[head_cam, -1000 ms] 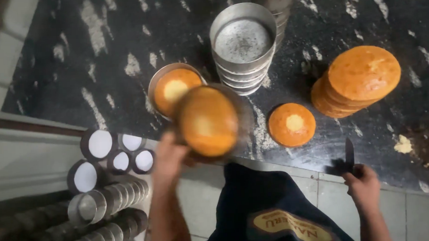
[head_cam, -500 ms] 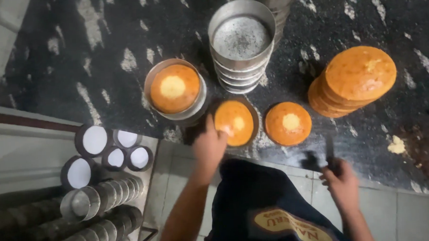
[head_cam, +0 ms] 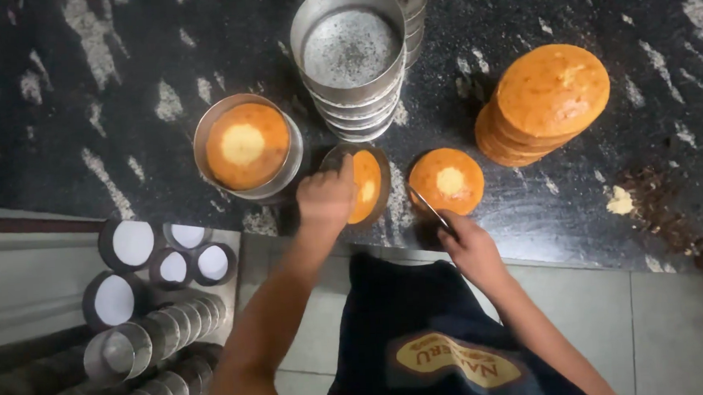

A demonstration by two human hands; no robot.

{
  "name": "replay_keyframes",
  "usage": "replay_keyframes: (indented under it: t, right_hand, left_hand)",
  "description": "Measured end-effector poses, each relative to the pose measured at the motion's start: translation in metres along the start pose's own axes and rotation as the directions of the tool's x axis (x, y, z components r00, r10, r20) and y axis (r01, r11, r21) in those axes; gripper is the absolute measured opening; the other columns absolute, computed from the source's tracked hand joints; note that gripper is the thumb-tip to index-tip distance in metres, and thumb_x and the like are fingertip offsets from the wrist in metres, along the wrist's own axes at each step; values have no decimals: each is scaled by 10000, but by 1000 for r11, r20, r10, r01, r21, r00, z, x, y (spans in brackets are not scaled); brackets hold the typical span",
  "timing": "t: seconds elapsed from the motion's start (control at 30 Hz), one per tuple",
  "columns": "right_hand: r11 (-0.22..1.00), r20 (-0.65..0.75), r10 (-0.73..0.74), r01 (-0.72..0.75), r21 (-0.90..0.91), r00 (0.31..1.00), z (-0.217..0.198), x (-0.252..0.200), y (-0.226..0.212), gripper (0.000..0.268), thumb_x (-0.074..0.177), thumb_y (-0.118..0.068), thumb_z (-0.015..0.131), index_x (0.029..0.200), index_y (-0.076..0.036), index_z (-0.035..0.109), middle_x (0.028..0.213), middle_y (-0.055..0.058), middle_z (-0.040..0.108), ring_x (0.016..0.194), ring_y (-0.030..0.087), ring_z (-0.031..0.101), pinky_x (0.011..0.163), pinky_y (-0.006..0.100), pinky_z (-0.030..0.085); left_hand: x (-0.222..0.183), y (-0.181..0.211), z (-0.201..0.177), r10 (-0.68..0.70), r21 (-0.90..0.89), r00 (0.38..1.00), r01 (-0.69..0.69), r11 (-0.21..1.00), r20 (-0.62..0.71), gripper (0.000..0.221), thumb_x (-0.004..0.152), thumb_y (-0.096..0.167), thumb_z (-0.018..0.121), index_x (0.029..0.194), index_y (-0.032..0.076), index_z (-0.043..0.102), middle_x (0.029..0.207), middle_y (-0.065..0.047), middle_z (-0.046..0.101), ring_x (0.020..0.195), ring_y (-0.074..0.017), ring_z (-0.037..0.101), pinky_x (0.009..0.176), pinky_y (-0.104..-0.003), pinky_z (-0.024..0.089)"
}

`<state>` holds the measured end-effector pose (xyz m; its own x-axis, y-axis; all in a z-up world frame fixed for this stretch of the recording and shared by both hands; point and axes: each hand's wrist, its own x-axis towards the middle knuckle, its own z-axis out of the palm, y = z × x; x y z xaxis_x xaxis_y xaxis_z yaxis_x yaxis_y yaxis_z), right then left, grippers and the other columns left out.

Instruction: The recorder uses a knife to loosen and remove small baked cakes from metal tins.

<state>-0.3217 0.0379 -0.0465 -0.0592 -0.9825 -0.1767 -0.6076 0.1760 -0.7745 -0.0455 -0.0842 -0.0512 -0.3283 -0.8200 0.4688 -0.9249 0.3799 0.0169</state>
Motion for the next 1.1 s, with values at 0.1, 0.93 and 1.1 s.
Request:
replay_keyframes:
  t: [0.1, 0.93, 1.1]
  right_hand:
    - [974, -70, -214, 207, -87, 974, -3, 7, -13, 394, 923, -153, 664, 1307, -72, 634, 1123, 226, 700, 1049, 408, 673, 870, 441, 538]
    - [813, -87, -443, 359, -458, 892, 11, 48, -58, 348, 958, -245, 649, 1279, -112, 646, 943, 131, 652, 842, 365, 662, 688, 470, 536]
    - [813, -62, -408, 332, -477, 911, 21, 64, -52, 374, 932, -277, 664, 1278, -139, 674, 891, 130, 653, 814, 359, 660, 694, 476, 537]
  left_hand:
    - [8, -1, -4, 57, 7, 998, -57, 998, -5, 417, 782, 306, 741, 1160, 131, 748, 709, -49, 668, 666, -241, 657, 624, -416, 518]
    - [-23, 34, -31, -195, -546, 933, 336, 767, 301, 885, 751, 248, 784, 1537, 90, 410, 1382, -233, 574, 1226, -439, 599, 1019, -483, 505]
    - [-100, 21, 1, -182, -549, 952, 291, 783, 246, 856, 832, 339, 814, 1510, 13, 408, 1430, -301, 519, 1264, -471, 555, 1028, -509, 487]
